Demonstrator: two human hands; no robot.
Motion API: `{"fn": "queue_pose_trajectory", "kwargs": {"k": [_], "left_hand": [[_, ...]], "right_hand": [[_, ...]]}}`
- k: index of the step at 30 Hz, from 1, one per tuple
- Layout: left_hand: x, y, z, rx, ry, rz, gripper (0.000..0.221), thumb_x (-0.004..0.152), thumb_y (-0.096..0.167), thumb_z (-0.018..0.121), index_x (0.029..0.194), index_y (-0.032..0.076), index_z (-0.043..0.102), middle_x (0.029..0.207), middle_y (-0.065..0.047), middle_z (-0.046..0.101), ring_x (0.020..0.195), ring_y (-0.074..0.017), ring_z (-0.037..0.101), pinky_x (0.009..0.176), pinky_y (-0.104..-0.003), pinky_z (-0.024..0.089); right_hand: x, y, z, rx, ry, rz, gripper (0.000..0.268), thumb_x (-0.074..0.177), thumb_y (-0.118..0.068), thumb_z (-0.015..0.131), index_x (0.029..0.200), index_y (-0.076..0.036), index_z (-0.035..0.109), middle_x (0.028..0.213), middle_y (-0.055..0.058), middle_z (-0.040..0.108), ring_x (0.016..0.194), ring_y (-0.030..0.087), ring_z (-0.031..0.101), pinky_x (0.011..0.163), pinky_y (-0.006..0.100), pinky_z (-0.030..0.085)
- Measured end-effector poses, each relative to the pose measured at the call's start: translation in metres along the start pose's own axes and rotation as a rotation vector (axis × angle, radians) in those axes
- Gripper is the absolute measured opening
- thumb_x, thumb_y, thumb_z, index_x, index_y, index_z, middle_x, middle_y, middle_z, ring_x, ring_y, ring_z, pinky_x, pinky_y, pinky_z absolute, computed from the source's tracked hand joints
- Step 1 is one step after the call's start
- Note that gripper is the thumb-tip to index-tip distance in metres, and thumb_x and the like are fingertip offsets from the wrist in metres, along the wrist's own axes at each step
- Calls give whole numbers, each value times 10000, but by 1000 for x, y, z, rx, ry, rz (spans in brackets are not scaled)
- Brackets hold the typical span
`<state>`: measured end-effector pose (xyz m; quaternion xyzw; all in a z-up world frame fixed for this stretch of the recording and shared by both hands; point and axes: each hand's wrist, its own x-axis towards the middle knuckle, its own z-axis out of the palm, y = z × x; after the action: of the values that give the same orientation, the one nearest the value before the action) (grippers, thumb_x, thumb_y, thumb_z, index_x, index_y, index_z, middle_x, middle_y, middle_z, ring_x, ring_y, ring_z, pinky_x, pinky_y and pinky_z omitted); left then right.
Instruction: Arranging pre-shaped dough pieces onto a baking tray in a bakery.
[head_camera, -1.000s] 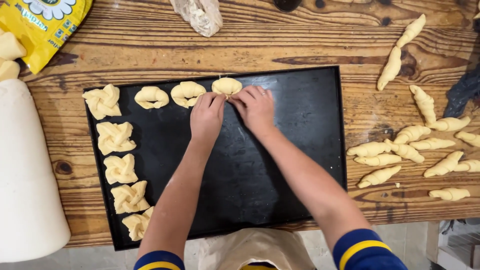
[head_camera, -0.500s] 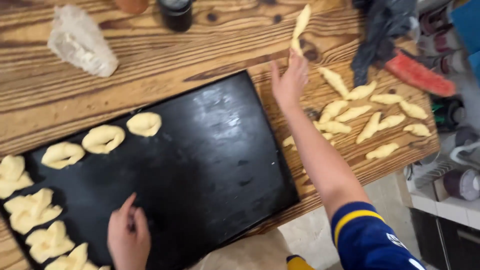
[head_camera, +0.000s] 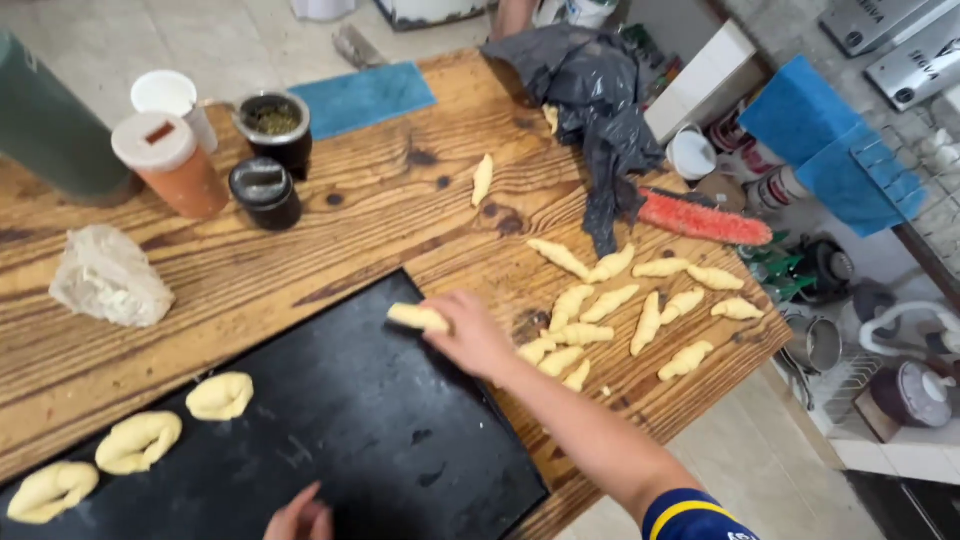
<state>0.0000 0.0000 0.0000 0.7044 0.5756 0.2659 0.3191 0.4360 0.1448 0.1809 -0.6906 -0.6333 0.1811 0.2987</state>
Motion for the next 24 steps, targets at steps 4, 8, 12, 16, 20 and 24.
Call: {"fn": "queue_pose_trajectory", "kwargs": {"k": [4,8,12,16,20,24], "left_hand": [[83,236,-56,-210,20,155,816,774,188,849,1464,-52,485,1361,-296,550,1324,-500,496,1047,-534,493],[89,203,-23,13,117,269,864,701,193,906,1464,18,541,1355,-208,567,1286,-378,552,1128,-471,450],[80,154,-18,160,81,155,564,908,268,761,1399,57,580,1211,-107,555,1134,-284,596,1041,-387,515],[64,134,-23,319,19,116,538,950,211,680,1448,71,529,1242,-102,533,1198,-264,568,1080,-379,491],[66,113,-25,401,62,243,394,1032,259,563,1381,75,566,1068,-69,559,989,-231,608,945,-359,512],[65,116,-50,277,-16,100,337,1072,366,505,1315,141,566,955,-79,630,900,-261,674,897,-373,542]], "right_hand": [[-67,-46,70,877,-64,501,922,797,-141,892,1506,-17,315,1078,126,474,982,305,642,838,381,584],[-92,-113,76,1228,-189,925,1053,862,-86,842,1596,-62,88,1406,277,331,1036,414,661,826,524,650],[-115,-96,81,1070,-411,904,624,1028,-187,580,1541,-4,277,1241,259,625,1025,358,724,887,499,617],[-105,-95,55,36,-341,-80,623,936,-274,742,1492,-109,516,1279,172,608,1291,394,548,1140,524,408],[-90,-80,80,-289,-491,-258,584,902,-421,740,1446,-303,564,1397,-57,561,1349,242,472,1052,484,446],[-80,-92,76,-159,-439,-222,303,1002,-392,611,1284,-282,620,981,-9,711,1009,251,685,872,437,558]]}}
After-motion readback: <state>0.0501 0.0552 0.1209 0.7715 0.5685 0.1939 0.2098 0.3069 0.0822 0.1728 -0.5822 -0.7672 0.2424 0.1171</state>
